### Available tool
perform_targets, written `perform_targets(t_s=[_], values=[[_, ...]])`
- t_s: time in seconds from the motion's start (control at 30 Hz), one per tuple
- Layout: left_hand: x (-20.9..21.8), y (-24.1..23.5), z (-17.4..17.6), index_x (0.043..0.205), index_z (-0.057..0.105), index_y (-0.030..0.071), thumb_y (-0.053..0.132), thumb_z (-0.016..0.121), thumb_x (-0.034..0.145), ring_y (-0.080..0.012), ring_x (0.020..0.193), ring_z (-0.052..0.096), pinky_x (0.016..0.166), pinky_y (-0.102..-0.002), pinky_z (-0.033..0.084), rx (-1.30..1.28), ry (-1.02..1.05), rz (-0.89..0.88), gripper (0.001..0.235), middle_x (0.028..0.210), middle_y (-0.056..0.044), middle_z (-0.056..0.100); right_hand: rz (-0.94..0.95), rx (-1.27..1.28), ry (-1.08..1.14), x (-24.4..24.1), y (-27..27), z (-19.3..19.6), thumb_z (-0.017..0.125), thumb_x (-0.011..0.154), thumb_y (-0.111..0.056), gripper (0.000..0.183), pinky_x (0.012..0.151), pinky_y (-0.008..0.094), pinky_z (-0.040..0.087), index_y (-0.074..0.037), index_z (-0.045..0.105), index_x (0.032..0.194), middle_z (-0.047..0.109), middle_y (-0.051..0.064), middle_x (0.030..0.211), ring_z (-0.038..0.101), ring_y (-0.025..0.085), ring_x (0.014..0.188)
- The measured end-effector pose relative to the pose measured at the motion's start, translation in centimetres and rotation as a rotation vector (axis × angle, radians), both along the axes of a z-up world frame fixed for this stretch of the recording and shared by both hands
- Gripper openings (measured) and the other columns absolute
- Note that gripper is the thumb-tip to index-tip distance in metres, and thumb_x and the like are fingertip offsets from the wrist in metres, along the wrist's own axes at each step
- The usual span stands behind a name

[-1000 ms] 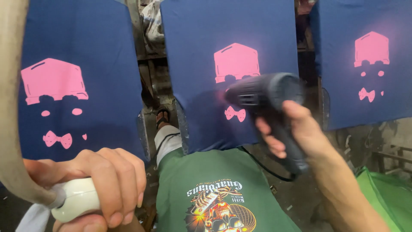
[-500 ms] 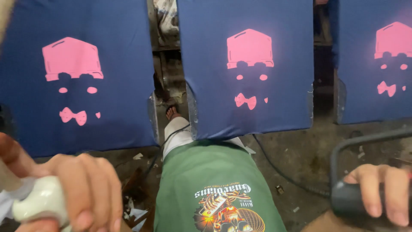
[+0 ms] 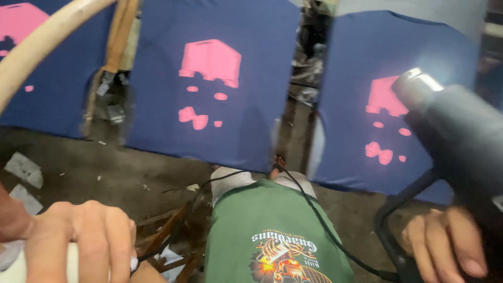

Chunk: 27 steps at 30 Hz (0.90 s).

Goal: Drying screen-printed designs on t-shirts using a handheld heat gun.

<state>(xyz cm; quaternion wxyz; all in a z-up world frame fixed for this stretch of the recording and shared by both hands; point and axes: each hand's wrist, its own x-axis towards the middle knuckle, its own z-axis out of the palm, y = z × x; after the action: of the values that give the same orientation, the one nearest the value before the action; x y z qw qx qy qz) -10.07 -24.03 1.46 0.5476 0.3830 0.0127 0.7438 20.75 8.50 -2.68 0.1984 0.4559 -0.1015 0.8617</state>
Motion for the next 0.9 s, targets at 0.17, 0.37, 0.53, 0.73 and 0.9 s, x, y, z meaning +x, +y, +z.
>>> perform_targets(t_s=[0.17,0.37,0.53,0.73,0.9], values=[[-3.2,-5.6,-1.4,0.160,0.036,-0.013,0.019,0.032,0.116,-0.0299,0.030,0.066,0.017,-0.043,0.064,0.252,-0.178,0.420,0.054,0.083,-0.021,0.075,-0.077,0.027,-0.729,-3.1,-8.2,3.1,0.096,0.089,-0.031,0.057,0.047,0.035,0.047,0.012,0.058,0.094,0.055,0.016,0.078,0.056,0.024,0.057],[-8.5,-9.1,-3.5,0.155,0.038,-0.024,-0.013,0.070,0.100,-0.0247,0.027,0.064,0.015,-0.040,0.063,0.419,-0.371,0.398,0.065,0.076,-0.021,0.074,0.007,-0.063,-1.273,-12.4,-14.6,3.8,0.094,0.082,-0.057,0.078,0.039,0.025,0.040,0.005,0.049,0.090,0.045,0.003,0.068,0.044,0.010,0.049],[-11.3,-10.3,-2.6,0.165,0.022,-0.001,-0.001,0.072,0.105,-0.0209,0.033,0.063,0.025,-0.035,0.063,0.209,-0.216,0.413,0.078,0.067,-0.008,0.073,-0.020,0.019,-1.546,-15.8,-17.2,1.6,0.075,0.084,-0.068,0.077,0.029,0.023,0.033,0.004,0.045,0.083,0.039,0.007,0.065,0.032,0.009,0.038],[-11.6,-11.2,-2.4,0.167,0.026,0.002,-0.001,0.067,0.096,-0.0208,0.034,0.059,0.031,-0.034,0.060,0.049,-0.266,0.449,0.082,0.067,-0.008,0.072,-0.218,0.048,-1.635,-18.4,-16.1,1.4,0.070,0.091,-0.060,0.055,0.031,0.023,0.030,-0.011,0.050,0.073,0.042,0.011,0.083,0.036,0.010,0.045],[-11.7,-10.2,-2.2,0.168,0.028,0.006,-0.002,0.063,0.089,-0.0210,0.034,0.056,0.035,-0.033,0.057,-0.060,-0.292,0.449,0.088,0.066,-0.008,0.071,-0.022,0.111,-1.563,-17.9,-16.7,1.7,0.079,0.094,-0.056,0.072,0.030,0.025,0.042,0.010,0.051,0.104,0.049,0.016,0.084,0.041,0.011,0.043]])
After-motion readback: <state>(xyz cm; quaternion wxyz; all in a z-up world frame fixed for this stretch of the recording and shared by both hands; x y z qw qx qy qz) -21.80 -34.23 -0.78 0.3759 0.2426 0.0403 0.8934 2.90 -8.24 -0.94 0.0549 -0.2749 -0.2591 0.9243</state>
